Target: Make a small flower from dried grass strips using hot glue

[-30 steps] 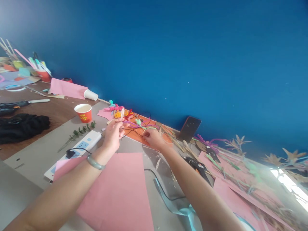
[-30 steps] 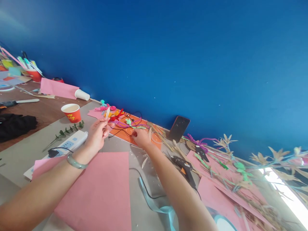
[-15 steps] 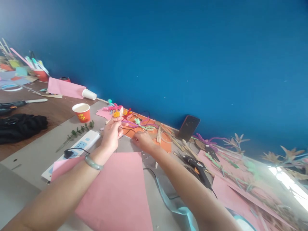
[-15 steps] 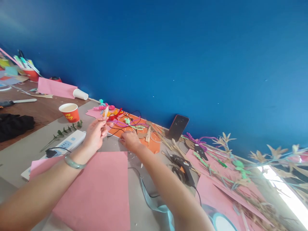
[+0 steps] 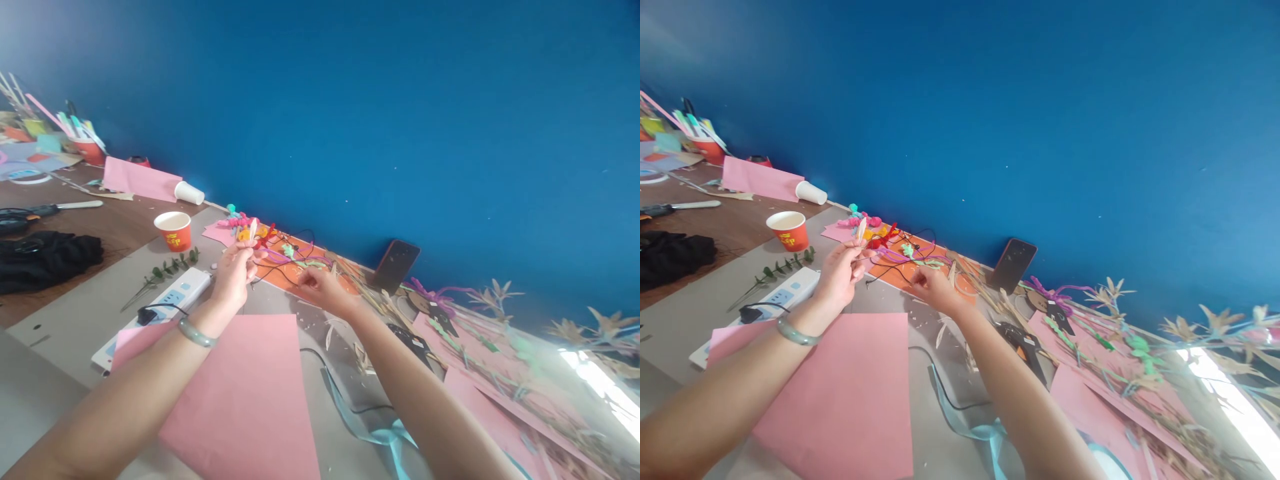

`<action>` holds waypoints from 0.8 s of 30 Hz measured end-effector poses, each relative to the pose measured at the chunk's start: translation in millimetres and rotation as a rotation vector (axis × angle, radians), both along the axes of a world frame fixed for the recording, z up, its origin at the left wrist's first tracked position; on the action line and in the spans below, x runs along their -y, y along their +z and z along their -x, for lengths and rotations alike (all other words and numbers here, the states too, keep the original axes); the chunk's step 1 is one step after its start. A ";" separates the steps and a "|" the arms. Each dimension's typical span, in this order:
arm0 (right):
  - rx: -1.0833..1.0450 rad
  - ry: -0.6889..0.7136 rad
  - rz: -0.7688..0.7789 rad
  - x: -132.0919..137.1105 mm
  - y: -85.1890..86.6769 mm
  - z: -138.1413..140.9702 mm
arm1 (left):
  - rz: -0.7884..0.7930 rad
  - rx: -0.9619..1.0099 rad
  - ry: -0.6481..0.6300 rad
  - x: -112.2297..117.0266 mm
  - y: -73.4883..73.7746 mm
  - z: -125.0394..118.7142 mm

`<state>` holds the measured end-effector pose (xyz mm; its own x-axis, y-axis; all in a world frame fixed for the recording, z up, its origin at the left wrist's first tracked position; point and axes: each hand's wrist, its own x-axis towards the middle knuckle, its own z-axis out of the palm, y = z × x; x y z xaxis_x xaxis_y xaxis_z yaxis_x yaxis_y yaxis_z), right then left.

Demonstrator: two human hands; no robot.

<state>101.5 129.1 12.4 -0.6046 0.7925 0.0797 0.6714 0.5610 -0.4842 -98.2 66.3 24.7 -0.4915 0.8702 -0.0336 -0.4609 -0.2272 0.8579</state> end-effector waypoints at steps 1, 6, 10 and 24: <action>-0.046 -0.011 -0.006 2.6 3.7 -5.9 | -0.002 0.001 -0.002 0.2 -0.4 -0.6; -0.135 -0.015 -0.002 29.0 11.9 -29.0 | -0.005 -0.009 -0.019 1.7 -2.8 -4.2; -0.083 0.052 -0.067 50.2 12.8 -47.5 | -0.001 -0.032 -0.045 2.1 -7.7 -7.1; -0.053 -0.173 -0.137 70.0 17.9 -84.5 | 0.000 -0.072 -0.149 10.9 -17.4 -22.4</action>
<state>186.0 59.1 30.3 -0.4531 0.8636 0.2214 0.7391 0.5027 -0.4484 -75.8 55.4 7.3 -0.3578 0.9338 -0.0025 -0.4268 -0.1611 0.8899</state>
